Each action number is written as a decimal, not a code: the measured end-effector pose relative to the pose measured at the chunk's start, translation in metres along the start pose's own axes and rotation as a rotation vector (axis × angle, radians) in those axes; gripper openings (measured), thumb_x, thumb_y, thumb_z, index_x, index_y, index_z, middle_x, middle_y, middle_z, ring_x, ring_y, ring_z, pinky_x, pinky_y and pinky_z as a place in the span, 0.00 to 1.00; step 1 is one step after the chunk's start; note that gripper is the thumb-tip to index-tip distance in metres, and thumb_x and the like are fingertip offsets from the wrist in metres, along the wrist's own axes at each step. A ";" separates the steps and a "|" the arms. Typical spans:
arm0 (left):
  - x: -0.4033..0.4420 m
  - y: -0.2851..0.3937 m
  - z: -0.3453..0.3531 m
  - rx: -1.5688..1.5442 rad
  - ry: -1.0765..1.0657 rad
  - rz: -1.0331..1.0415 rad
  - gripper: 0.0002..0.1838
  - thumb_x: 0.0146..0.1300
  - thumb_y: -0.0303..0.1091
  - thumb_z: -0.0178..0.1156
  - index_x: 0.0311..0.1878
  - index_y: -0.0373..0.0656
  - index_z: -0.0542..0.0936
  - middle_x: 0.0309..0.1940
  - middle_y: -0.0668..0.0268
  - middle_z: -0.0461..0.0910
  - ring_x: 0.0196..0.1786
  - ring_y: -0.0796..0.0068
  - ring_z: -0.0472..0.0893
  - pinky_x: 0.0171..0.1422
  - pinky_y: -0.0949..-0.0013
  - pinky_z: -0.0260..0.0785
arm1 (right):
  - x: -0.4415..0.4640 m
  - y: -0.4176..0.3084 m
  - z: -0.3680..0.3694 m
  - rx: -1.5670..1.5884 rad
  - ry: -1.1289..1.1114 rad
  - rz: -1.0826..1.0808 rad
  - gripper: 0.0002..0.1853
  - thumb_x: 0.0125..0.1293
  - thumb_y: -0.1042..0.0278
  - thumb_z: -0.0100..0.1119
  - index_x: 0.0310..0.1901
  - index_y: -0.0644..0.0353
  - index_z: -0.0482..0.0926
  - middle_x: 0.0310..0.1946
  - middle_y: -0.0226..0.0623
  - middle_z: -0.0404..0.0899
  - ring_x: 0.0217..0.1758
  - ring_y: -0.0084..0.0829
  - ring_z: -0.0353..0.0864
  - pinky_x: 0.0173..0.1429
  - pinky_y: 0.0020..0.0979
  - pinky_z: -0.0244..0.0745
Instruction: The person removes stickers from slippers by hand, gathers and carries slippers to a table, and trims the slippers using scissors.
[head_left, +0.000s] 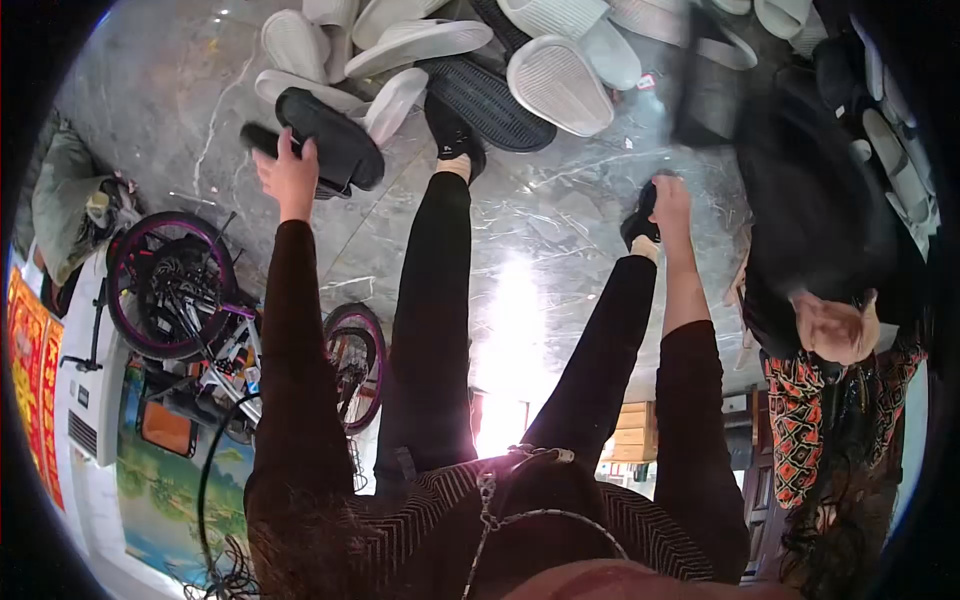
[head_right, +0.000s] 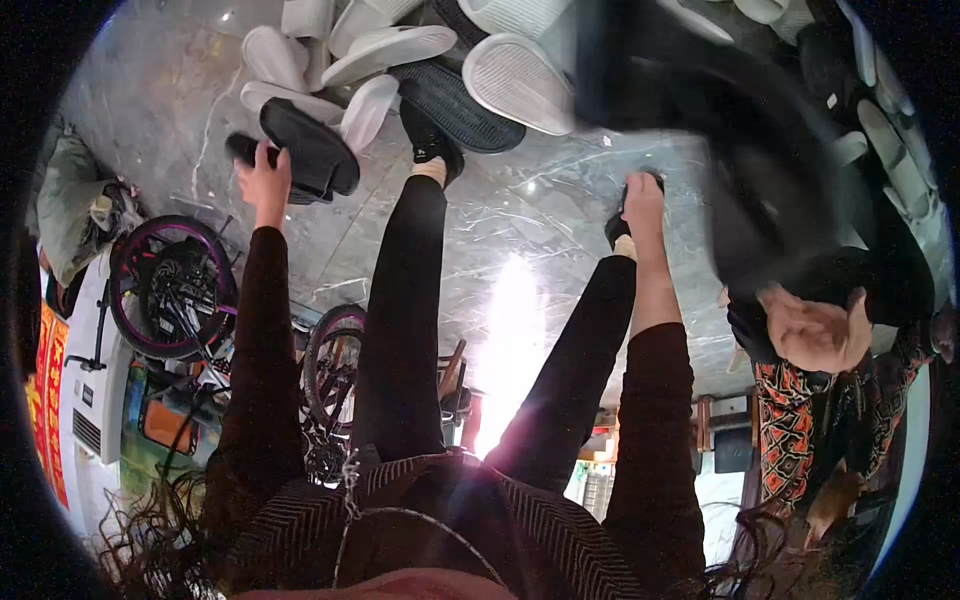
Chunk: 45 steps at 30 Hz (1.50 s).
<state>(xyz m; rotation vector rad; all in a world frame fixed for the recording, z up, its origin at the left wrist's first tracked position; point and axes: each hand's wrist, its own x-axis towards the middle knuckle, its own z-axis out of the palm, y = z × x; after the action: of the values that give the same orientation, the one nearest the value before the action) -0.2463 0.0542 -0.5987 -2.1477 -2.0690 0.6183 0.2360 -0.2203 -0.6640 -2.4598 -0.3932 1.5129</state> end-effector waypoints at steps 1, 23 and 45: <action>0.011 0.017 0.003 -0.042 0.113 0.110 0.24 0.51 0.47 0.62 0.51 0.50 0.74 0.57 0.48 0.63 0.51 0.42 0.68 0.55 0.58 0.64 | 0.001 0.015 0.005 -0.025 0.004 -0.088 0.20 0.62 0.55 0.45 0.34 0.67 0.75 0.23 0.38 0.73 0.21 0.32 0.73 0.23 0.32 0.68; 0.057 0.281 -0.006 -0.967 -0.549 0.270 0.29 0.51 0.48 0.60 0.53 0.41 0.71 0.50 0.51 0.72 0.51 0.51 0.71 0.55 0.57 0.63 | -0.022 0.047 0.002 -0.083 0.109 -0.332 0.11 0.57 0.77 0.44 0.38 0.64 0.76 0.31 0.34 0.78 0.37 0.30 0.77 0.41 0.31 0.73; 0.005 -0.040 -0.230 -0.688 -0.584 0.495 0.13 0.57 0.39 0.47 0.33 0.39 0.75 0.28 0.50 0.76 0.35 0.47 0.76 0.36 0.53 0.67 | -0.175 -0.037 -0.135 -0.596 0.101 -0.297 0.14 0.56 0.65 0.50 0.43 0.56 0.77 0.36 0.45 0.78 0.40 0.46 0.76 0.44 0.42 0.70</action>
<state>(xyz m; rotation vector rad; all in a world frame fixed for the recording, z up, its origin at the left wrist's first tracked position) -0.2030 0.1093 -0.3761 -3.2638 -2.2434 0.7177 0.2772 -0.2526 -0.4458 -2.7075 -1.2846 1.2694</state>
